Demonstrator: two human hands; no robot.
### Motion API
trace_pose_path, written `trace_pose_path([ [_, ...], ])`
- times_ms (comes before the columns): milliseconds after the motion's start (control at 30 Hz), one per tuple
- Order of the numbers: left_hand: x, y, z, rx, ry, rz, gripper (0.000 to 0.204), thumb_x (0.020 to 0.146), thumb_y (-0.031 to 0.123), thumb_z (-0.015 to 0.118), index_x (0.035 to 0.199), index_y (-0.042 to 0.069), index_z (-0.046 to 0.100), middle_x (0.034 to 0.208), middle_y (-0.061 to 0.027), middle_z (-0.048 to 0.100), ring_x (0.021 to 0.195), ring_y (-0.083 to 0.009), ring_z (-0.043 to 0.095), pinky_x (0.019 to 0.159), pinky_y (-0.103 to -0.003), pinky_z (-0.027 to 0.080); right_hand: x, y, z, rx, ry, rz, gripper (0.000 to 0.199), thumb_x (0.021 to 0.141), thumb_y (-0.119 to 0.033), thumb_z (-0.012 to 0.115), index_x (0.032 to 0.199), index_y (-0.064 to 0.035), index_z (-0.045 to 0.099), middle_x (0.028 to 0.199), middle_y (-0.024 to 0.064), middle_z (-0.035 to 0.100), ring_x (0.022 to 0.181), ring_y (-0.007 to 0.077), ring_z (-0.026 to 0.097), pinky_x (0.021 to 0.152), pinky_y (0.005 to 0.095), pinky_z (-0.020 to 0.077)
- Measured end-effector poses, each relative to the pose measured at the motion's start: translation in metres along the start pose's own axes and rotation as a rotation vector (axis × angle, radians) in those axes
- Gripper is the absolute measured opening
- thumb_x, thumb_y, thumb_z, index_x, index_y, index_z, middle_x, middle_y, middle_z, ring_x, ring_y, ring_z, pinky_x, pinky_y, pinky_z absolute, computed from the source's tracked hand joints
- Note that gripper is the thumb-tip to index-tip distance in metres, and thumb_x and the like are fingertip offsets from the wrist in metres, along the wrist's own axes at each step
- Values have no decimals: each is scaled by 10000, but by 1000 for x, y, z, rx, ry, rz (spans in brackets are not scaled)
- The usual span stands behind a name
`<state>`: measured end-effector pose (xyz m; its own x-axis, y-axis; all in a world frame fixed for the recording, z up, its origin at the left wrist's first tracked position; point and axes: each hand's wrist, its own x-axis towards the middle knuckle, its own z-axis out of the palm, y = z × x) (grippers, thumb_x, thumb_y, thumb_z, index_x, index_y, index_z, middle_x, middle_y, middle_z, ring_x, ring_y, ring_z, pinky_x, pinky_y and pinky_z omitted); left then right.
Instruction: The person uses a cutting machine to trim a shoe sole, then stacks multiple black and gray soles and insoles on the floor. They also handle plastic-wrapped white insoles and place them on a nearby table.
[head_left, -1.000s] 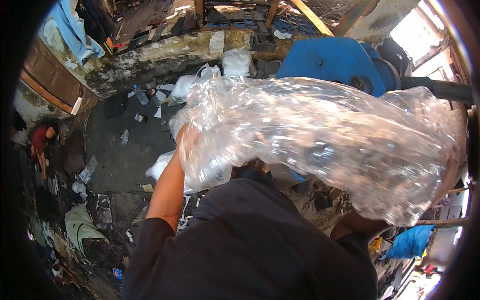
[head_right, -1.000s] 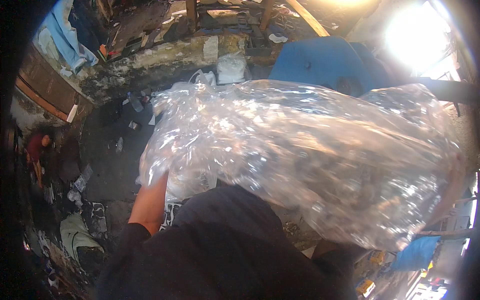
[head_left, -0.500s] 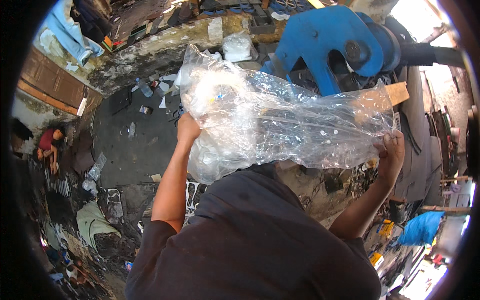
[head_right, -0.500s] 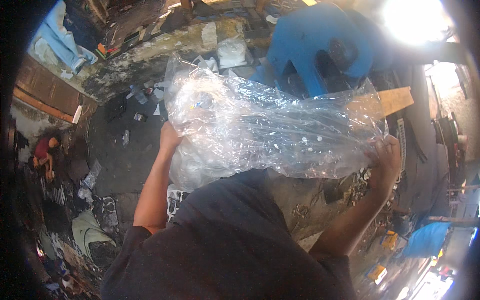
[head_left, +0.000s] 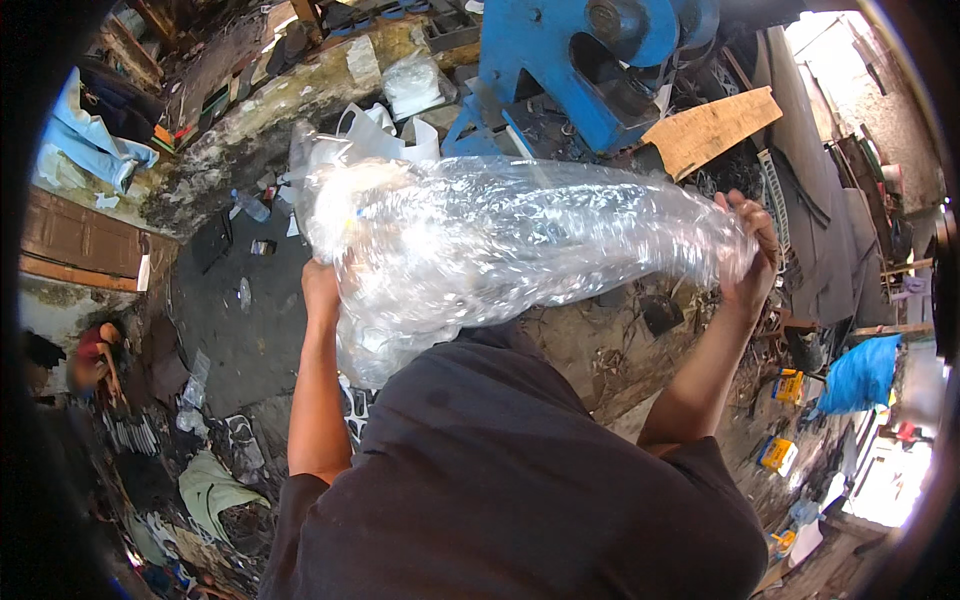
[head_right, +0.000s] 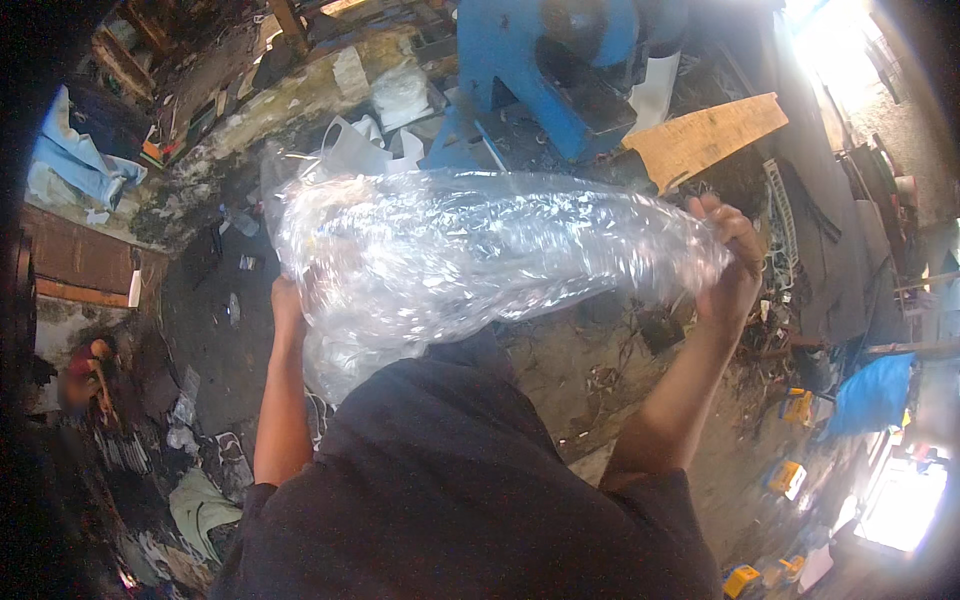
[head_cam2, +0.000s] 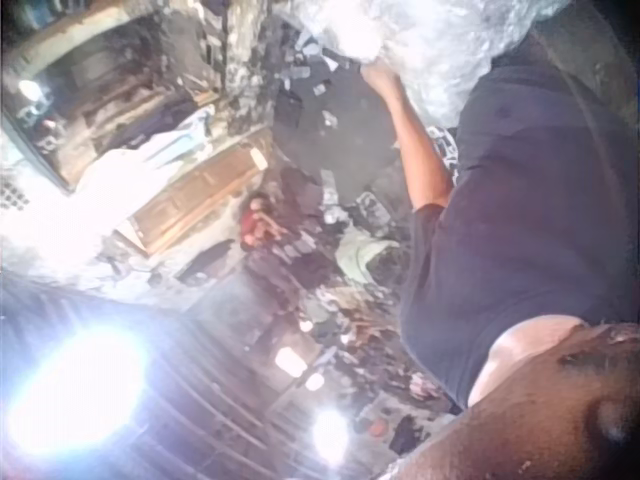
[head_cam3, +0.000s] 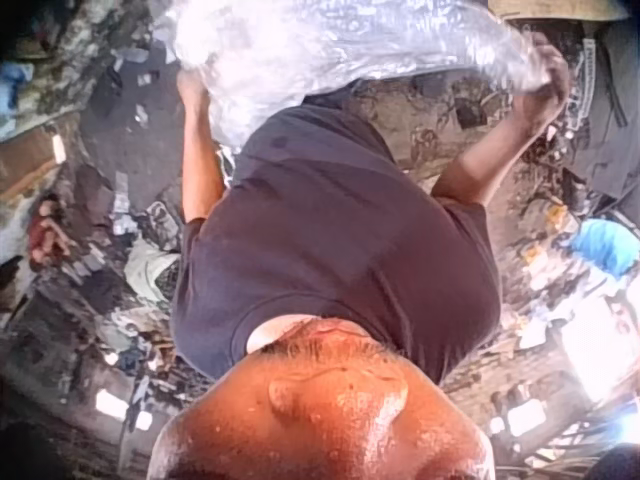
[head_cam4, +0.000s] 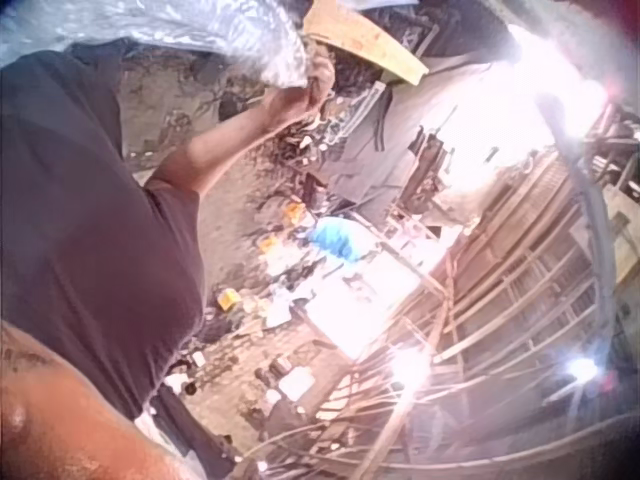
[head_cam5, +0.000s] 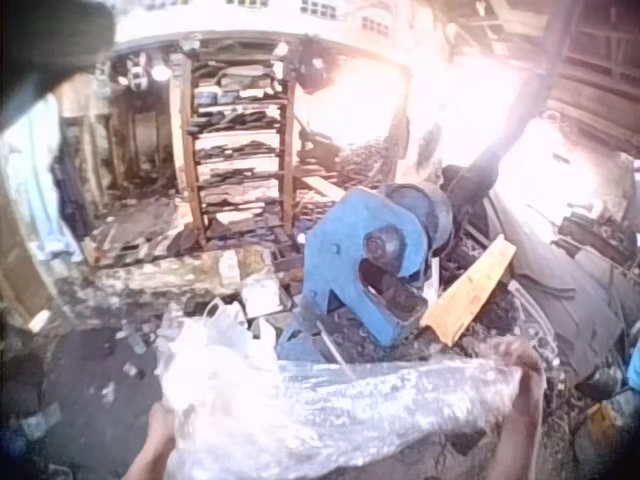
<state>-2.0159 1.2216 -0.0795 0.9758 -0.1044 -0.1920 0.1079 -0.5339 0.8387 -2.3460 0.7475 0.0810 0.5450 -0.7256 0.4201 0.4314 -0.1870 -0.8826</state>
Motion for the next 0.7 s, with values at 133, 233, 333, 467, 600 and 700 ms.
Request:
trace_pose_path([
  [133,10,-23,-11,-289,52,-58,504,849,194,761,1186,-157,631,1087,-175,712,927,-232,679,828,-340,514,7,6,-2,155,377,112,429,938,-283,717,1210,37,632,1157,149,675,1033,265,675,910,413,598],
  [233,9,-23,-15,-338,5,-50,488,879,165,740,1268,-105,623,1177,-145,691,1009,-221,664,890,-341,500,18,26,-5,360,474,108,434,938,-285,713,1226,27,624,1180,151,661,1040,269,671,907,416,596],
  [333,2,-14,-11,-441,26,-42,519,847,196,776,1221,-135,638,1134,-161,713,970,-229,679,864,-344,508,20,46,2,537,524,116,439,938,-286,710,1242,16,616,1202,153,648,1047,273,667,903,419,594],
  [467,2,-17,-15,-423,16,-46,506,868,176,760,1249,-129,628,1160,-155,710,994,-222,677,883,-339,504,18,63,13,669,550,141,447,938,-288,706,1264,2,605,1233,156,630,1056,277,662,899,423,591],
  [600,4,-15,-16,-368,7,-120,491,877,162,757,1250,-130,626,1173,-154,709,1001,-217,677,892,-335,503,35,70,14,727,563,151,457,938,-289,701,1285,-13,594,1263,159,613,1065,282,657,895,428,588],
  [700,4,-21,-15,-350,-1,-127,487,876,157,762,1254,-120,627,1180,-153,708,1011,-221,674,903,-335,497,39,73,14,742,574,165,465,937,-291,698,1301,-24,585,1286,161,599,1071,286,653,892,431,586],
])
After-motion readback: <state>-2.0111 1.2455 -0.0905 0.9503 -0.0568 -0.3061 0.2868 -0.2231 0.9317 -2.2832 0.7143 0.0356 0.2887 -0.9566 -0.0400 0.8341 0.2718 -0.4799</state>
